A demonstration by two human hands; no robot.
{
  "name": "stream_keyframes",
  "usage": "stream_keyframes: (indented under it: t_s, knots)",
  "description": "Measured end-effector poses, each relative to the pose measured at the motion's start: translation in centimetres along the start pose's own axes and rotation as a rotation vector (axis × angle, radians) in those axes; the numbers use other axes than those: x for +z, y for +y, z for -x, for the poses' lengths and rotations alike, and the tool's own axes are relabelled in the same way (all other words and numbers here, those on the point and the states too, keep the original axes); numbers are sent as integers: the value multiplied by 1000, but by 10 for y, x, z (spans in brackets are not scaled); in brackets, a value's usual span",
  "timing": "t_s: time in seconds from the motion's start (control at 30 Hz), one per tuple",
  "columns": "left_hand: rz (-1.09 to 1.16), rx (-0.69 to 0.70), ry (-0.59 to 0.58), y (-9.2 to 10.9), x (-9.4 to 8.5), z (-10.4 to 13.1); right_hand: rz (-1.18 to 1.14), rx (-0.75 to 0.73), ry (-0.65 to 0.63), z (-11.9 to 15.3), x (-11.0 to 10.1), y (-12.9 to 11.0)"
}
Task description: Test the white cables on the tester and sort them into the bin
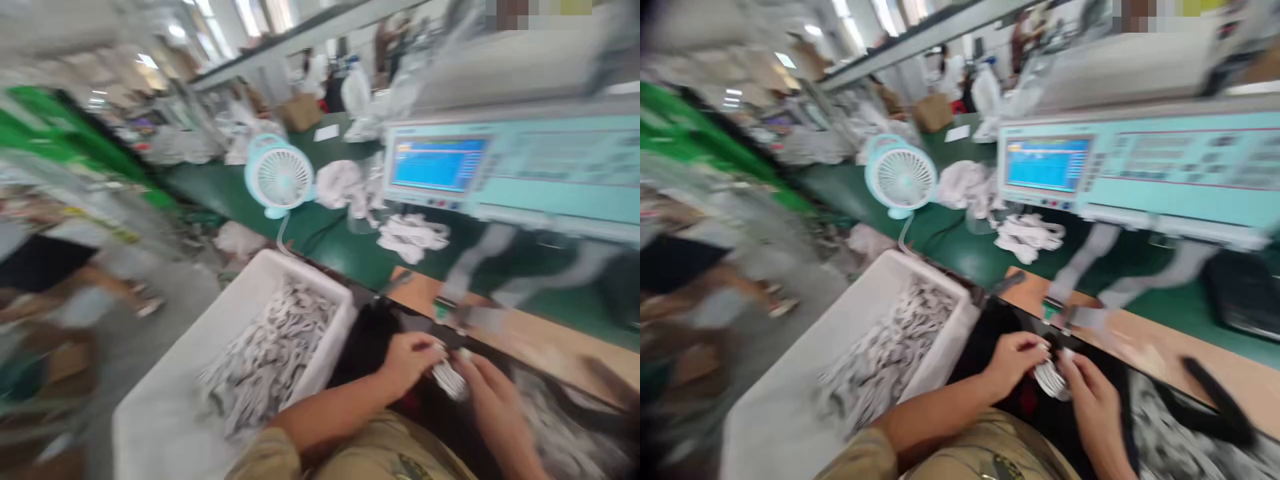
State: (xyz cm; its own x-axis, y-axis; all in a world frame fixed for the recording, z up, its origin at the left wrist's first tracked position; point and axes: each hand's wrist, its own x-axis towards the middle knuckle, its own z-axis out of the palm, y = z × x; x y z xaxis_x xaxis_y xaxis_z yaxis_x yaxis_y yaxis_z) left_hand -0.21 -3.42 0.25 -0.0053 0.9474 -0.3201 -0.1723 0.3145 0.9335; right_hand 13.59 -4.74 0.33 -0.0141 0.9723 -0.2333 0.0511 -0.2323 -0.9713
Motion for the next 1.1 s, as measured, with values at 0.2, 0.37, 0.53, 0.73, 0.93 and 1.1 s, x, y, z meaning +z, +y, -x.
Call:
stream_keyframes:
  t_s: [0.2, 0.37, 0.53, 0.73, 0.93, 1.1]
  knots:
    - [103, -48, -49, 7, -2, -15, -91, -50, 107, -16, 6, -9]
    - [-20, -12, -116, 15, -10, -18, -171, -51, 106, -18, 10, -6]
    - [-249, 69, -350, 29, -23, -27, -349, 92, 98, -21, 12, -11]
    - [-247, 102, -337, 32, -17, -34, -532, 171, 110, -25, 16, -15]
    - [-150, 146, -218, 17, -6, -34, -477, 135, 68, -26, 9, -6]
    - [87, 100, -110, 8, 3, -27, -455, 104, 56, -27, 9, 0]
